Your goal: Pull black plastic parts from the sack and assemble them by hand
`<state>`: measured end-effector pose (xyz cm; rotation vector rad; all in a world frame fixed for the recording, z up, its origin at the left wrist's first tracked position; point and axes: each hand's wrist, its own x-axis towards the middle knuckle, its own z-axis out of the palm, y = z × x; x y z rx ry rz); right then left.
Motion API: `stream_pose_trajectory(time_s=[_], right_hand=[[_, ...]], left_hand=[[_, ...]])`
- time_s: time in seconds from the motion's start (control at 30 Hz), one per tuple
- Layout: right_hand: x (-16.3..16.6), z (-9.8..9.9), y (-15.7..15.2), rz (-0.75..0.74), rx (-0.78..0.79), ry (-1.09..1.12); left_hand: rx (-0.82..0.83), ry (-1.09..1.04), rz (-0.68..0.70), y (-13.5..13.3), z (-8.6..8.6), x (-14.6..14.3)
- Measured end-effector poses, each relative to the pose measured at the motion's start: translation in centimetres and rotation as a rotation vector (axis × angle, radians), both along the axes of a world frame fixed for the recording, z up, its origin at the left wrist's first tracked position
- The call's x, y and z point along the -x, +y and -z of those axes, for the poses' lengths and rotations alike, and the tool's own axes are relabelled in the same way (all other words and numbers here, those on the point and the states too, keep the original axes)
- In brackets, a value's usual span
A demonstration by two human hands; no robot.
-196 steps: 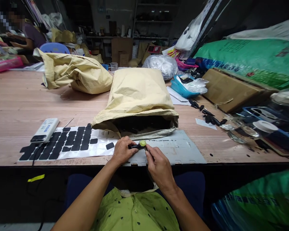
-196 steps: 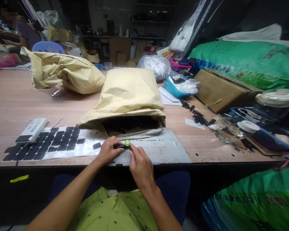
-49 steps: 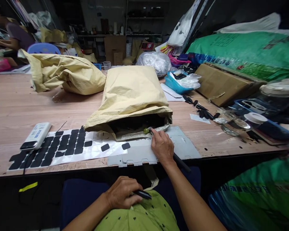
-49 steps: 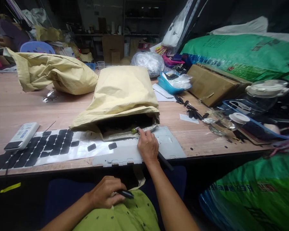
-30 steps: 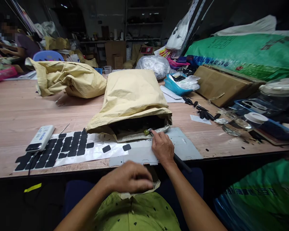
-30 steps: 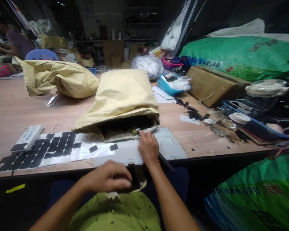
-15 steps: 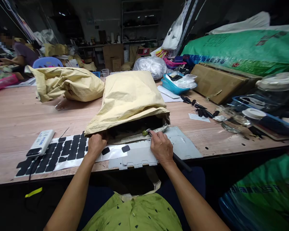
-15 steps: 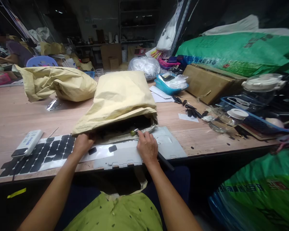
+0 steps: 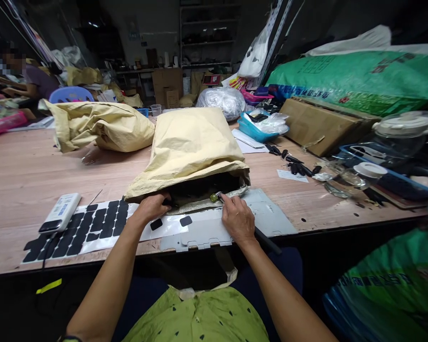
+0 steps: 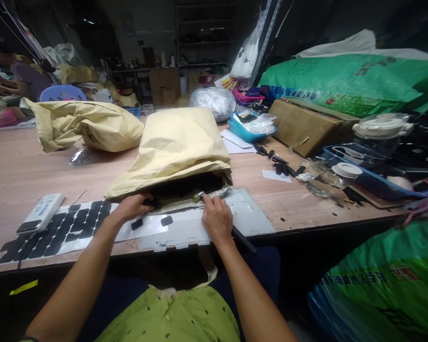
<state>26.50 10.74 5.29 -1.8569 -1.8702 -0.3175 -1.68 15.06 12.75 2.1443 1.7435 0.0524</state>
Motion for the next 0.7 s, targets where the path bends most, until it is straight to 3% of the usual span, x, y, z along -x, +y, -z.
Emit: stream_pose_trajectory(time_s=[0.1, 0.23, 0.33, 0.53, 0.7], right_hand=[[0.0, -0.1, 0.0, 0.002, 0.010, -0.001], [0.0, -0.2, 0.0, 0.007, 0.025, -0.013], [0.0, -0.1, 0.0, 0.001, 0.021, -0.011], [-0.1, 0.0, 0.1, -0.002, 0.013, 0.008], [-0.2, -0.9, -0.2, -0.062, 0.018, 0.148]], left_hand=[[-0.105, -0.095, 0.047, -0.6, 0.4, -0.7], [-0.347, -0.208, 0.224, -2.5, 1.5, -3.6], [-0.367, -0.240, 0.311, -4.0, 2.7, -6.2], [-0.293, -0.339, 0.189, -5.3, 4.9, -6.9], [-0.279, -0.453, 0.169, -5.5, 5.1, -6.3]])
